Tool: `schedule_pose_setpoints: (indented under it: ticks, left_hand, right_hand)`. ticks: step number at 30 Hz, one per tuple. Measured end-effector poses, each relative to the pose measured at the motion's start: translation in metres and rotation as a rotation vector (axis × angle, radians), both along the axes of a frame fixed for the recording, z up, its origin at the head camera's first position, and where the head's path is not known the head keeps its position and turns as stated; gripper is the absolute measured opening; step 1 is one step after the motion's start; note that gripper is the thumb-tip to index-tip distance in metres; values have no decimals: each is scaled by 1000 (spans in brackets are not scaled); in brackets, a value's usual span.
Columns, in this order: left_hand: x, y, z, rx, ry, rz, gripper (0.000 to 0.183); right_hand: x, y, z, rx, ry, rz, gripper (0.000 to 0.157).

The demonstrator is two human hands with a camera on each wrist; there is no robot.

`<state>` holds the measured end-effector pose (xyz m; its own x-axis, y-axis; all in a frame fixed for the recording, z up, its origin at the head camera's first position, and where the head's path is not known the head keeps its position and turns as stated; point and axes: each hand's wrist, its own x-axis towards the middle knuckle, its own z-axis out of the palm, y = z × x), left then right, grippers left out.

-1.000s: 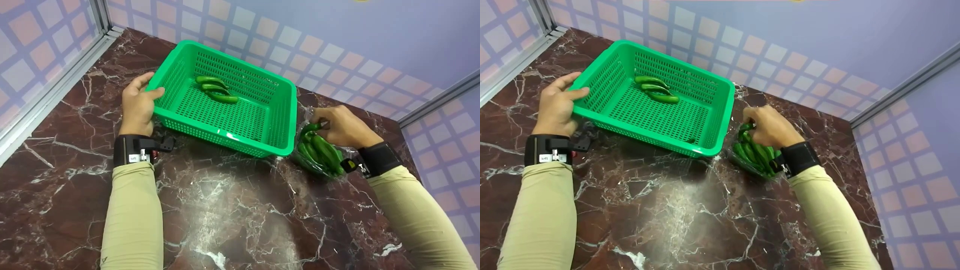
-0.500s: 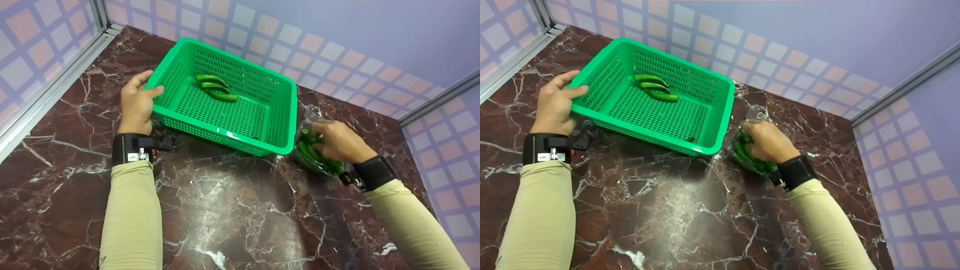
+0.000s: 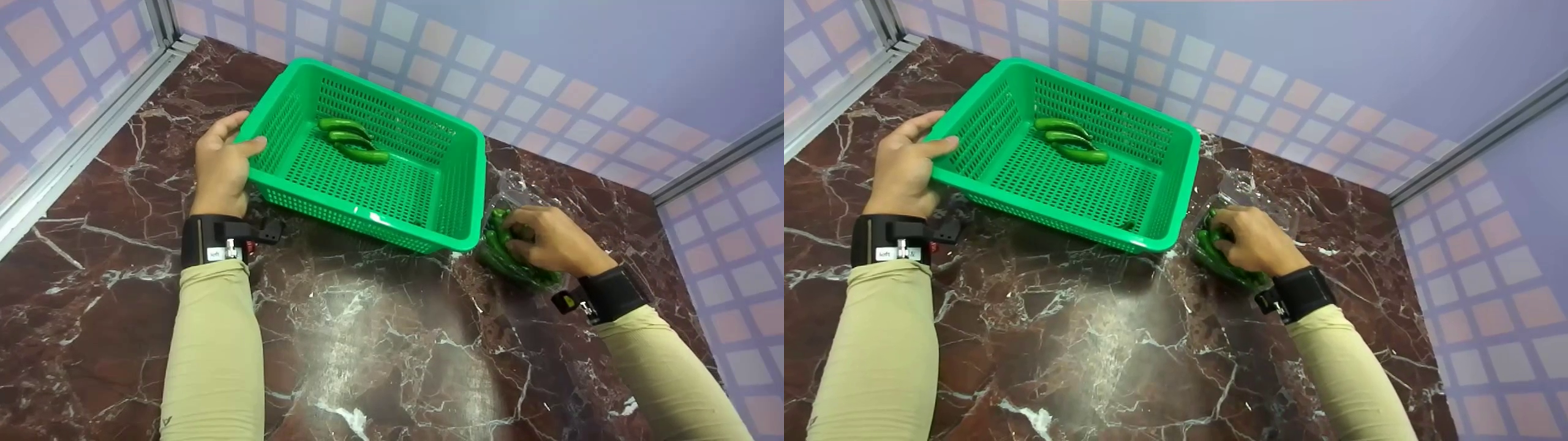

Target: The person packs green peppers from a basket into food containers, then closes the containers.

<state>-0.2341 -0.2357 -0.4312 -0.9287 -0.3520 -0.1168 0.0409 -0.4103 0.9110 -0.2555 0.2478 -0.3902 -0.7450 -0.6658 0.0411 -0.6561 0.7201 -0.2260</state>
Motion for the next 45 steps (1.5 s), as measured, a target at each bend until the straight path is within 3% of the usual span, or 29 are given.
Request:
schedule_pose_setpoints:
  ticks: [24, 30, 38, 45]
  left_hand:
    - [-2, -1, -1, 36, 6, 4, 52]
    - [-1, 0, -1, 25, 8, -1, 52]
    - [-3, -3, 1, 28, 2, -7, 54]
    - [-3, 1, -1, 8, -12, 1, 53]
  right_hand:
    - [-3, 0, -4, -32, -53, -16, 28]
    - [-3, 2, -1, -41, -70, -55, 31]
    - [-9, -6, 17, -38, -73, -87, 28]
    - [-18, -34, 42, -128, 9, -86, 26]
